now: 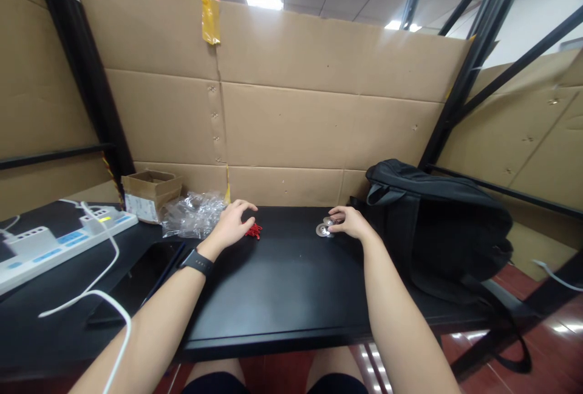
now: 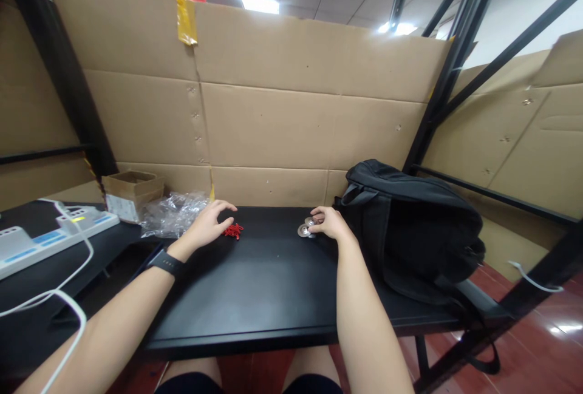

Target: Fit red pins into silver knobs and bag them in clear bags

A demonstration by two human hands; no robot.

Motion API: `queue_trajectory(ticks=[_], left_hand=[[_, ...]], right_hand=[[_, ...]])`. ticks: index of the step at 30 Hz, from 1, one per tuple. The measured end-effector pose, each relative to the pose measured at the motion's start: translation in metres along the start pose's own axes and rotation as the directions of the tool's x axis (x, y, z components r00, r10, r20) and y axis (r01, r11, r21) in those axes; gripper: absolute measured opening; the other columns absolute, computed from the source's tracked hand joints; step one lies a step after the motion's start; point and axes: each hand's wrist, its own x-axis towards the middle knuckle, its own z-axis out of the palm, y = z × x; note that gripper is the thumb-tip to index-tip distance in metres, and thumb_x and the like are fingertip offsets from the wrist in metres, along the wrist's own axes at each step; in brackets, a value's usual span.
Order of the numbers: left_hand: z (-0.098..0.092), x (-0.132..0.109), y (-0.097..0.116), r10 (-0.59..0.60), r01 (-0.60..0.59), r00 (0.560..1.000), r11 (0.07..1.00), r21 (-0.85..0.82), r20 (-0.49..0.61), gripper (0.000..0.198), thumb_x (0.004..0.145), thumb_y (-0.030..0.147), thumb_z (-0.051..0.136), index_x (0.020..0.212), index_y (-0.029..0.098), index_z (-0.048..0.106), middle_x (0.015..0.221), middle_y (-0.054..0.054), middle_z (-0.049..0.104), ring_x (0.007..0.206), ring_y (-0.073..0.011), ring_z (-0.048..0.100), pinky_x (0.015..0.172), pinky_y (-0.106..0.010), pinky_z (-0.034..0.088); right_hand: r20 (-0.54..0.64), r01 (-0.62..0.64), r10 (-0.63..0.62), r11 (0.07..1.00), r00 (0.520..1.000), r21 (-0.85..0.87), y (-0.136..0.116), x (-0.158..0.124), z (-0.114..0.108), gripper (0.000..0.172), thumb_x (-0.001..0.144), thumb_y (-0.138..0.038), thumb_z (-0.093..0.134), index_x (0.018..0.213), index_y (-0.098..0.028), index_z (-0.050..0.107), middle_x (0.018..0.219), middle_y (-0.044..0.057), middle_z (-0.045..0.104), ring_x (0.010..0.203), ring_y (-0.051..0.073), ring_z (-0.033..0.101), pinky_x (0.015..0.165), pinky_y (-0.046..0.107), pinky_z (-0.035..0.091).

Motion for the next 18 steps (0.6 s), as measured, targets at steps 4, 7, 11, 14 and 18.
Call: queue_trajectory(ticks=[4, 7, 11, 14, 18], left_hand=[[0.0, 0.0, 0.001, 0.0, 0.0, 1.0, 1.0, -0.003, 0.008, 0.023, 0.085, 0.03, 0.056, 0.105, 0.023, 0.065, 0.112, -0.006, 0.062, 0.11, -0.0255, 0.058, 0.101, -0.042, 0.043], [0.0, 0.0, 0.002, -0.012, 0.012, 1.0, 1.0, -0.004, 0.009, 0.023, 0.085, 0.03, 0.056, 0.105, 0.023, 0.065, 0.112, -0.006, 0.062, 0.111, -0.0262, 0.057, 0.1, -0.043, 0.044], [0.0, 0.0, 0.004, -0.023, 0.023, 0.999, 1.0, -0.008, 0.024, 0.023, 0.085, 0.03, 0.056, 0.105, 0.023, 0.065, 0.113, -0.006, 0.061, 0.111, -0.0267, 0.058, 0.098, -0.043, 0.045], [0.001, 0.0, 0.004, -0.017, 0.017, 0.999, 1.0, -0.005, 0.028, 0.023, 0.084, 0.03, 0.057, 0.105, 0.024, 0.065, 0.113, -0.006, 0.062, 0.11, -0.0264, 0.058, 0.099, -0.043, 0.045], [0.002, 0.0, 0.001, 0.001, -0.001, 1.0, 1.0, -0.002, 0.027, 0.023, 0.084, 0.03, 0.056, 0.105, 0.024, 0.066, 0.112, -0.006, 0.062, 0.109, -0.0257, 0.058, 0.101, -0.043, 0.043]], right_hand=[[0.051, 0.004, 0.0, 0.997, 0.999, -0.083, 0.001, -0.002, 0.0, 0.069, 0.048, -0.023, 0.093, 0.113, -0.016, 0.071, 0.112, 0.013, 0.073, 0.098, 0.026, 0.07, 0.087, 0.034, 0.056], [0.09, 0.018, -0.005, 0.989, 0.996, -0.144, -0.002, -0.003, 0.001, 0.071, 0.049, -0.025, 0.092, 0.116, -0.018, 0.07, 0.119, 0.011, 0.071, 0.103, 0.028, 0.067, 0.087, 0.034, 0.055], [0.141, 0.116, -0.089, 0.974, 0.986, -0.193, -0.009, -0.002, 0.01, 0.066, 0.056, -0.032, 0.09, 0.118, -0.024, 0.071, 0.124, 0.008, 0.069, 0.114, 0.028, 0.064, 0.099, 0.035, 0.049], [0.184, 0.126, -0.086, 0.968, 0.979, -0.215, -0.013, 0.0, 0.02, 0.05, 0.065, -0.034, 0.085, 0.112, -0.024, 0.074, 0.116, 0.006, 0.073, 0.108, 0.025, 0.068, 0.097, 0.032, 0.049], [0.179, 0.116, -0.08, 0.973, 0.981, -0.201, -0.012, 0.001, 0.024, 0.031, 0.069, -0.025, 0.08, 0.1, -0.022, 0.077, 0.094, 0.003, 0.078, 0.09, 0.021, 0.072, 0.085, 0.028, 0.053]])
